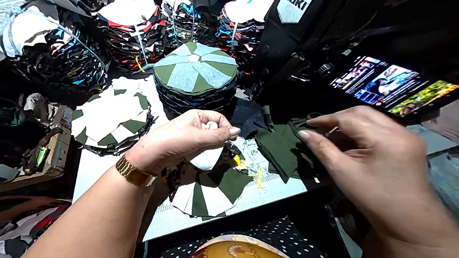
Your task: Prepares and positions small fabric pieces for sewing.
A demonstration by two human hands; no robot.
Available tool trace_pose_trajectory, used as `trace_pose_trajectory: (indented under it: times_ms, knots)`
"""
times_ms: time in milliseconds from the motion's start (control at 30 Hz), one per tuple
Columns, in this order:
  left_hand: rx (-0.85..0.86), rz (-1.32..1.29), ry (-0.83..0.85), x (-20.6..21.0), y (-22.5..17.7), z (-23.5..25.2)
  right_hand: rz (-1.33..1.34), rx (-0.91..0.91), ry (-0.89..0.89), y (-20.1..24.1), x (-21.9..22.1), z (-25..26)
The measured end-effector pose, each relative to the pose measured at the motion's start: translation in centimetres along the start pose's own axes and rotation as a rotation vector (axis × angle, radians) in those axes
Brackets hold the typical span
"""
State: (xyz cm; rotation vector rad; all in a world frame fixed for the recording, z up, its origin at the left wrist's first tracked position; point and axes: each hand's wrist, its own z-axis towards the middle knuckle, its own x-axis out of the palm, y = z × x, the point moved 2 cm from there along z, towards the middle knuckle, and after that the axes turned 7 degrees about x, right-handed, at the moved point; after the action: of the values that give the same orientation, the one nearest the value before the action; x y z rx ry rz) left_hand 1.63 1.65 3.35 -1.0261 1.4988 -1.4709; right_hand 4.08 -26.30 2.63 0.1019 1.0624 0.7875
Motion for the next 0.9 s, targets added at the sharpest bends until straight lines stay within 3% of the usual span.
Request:
trace_pose_trajectory:
  times_ms: [100, 267, 433, 667, 900]
  knots:
    - [-0.025, -0.106, -0.019, 0.1, -0.2, -0.2, 0.085, -0.047, 0.035, 0.1, -0.2, -0.3]
    - [0.007, -0.253, 0.043, -0.3, 0.1, -0.1, 0.002, -0.098, 0.187, -1.2, 2.5, -1.0]
    - [0.051, -0.281, 0.118, -0.1, 0.2, -0.2, 0.009, -0.087, 0.144, -0.3, 1.1, -0.9]
    - [0.084, -0.153, 0.006, 1.7, 0.1, 0.0, 0.581, -0.017, 0.122, 4.4, 2.3, -1.1]
    - [0.093, -0.059, -0.072, 2.1, 0.2, 0.1, 0.819, 0.262, 0.112, 5.4, 4.7, -1.5]
